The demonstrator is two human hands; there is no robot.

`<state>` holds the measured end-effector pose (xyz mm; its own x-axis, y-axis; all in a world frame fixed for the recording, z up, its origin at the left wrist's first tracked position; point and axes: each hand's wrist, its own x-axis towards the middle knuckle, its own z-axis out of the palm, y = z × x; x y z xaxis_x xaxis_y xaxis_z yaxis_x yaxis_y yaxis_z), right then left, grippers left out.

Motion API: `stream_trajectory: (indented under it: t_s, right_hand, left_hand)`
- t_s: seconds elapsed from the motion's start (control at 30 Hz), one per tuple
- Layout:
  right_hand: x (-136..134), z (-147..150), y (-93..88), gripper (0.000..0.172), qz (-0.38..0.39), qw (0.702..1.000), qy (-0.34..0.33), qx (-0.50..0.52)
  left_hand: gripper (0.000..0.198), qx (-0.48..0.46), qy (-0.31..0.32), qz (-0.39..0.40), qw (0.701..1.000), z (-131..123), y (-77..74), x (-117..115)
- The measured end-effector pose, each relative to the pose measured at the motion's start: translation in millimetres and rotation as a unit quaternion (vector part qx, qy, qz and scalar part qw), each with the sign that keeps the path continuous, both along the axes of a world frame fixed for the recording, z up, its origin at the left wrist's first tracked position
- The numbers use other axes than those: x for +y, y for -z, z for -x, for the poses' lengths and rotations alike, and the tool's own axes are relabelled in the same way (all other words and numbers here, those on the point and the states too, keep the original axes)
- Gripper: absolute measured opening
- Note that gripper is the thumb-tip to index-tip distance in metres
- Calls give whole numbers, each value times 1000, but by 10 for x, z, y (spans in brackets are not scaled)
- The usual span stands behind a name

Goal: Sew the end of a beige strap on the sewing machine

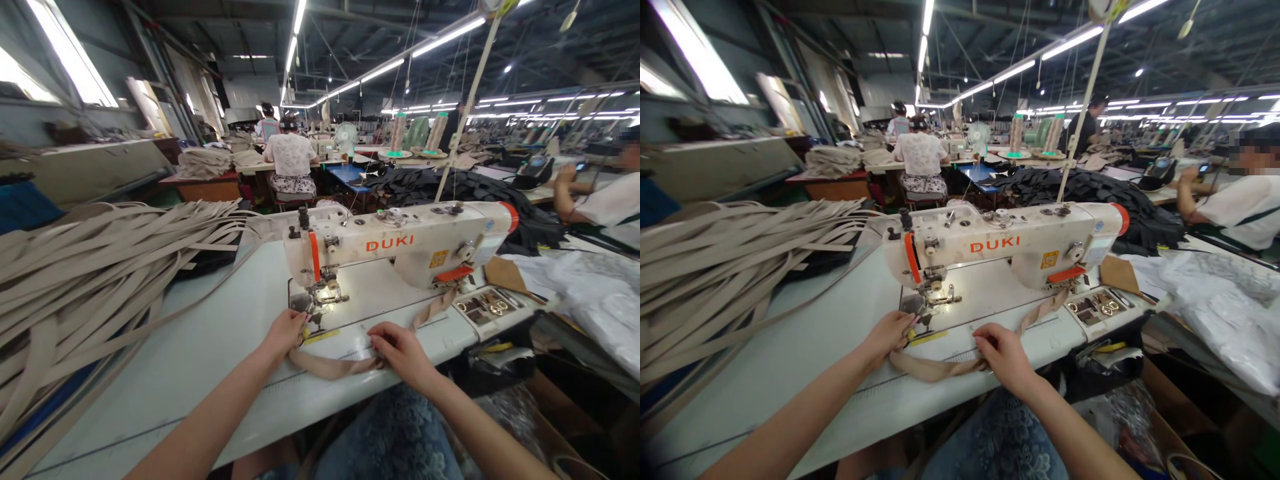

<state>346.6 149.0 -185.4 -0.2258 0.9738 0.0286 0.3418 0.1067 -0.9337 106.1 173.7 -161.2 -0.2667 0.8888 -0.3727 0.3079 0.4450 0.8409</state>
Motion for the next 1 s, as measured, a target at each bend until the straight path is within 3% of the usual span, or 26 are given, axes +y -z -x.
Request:
stream_trajectory:
  t_s: [0.67,0.87,1.0]
  right_hand:
    - [-10,9,35,20,-12,1000,-9,-12]
    - [-14,6,46,20,-9,1000,-7,-17]
    - [-13,6,62,20,-1,1000,-7,-12]
  left_hand:
    - [32,-79,-64,20,995,-2,140,160]
    - [20,-145,-143,18,979,-10,148,214]
    - [17,-196,-231,1,953,-10,130,280]
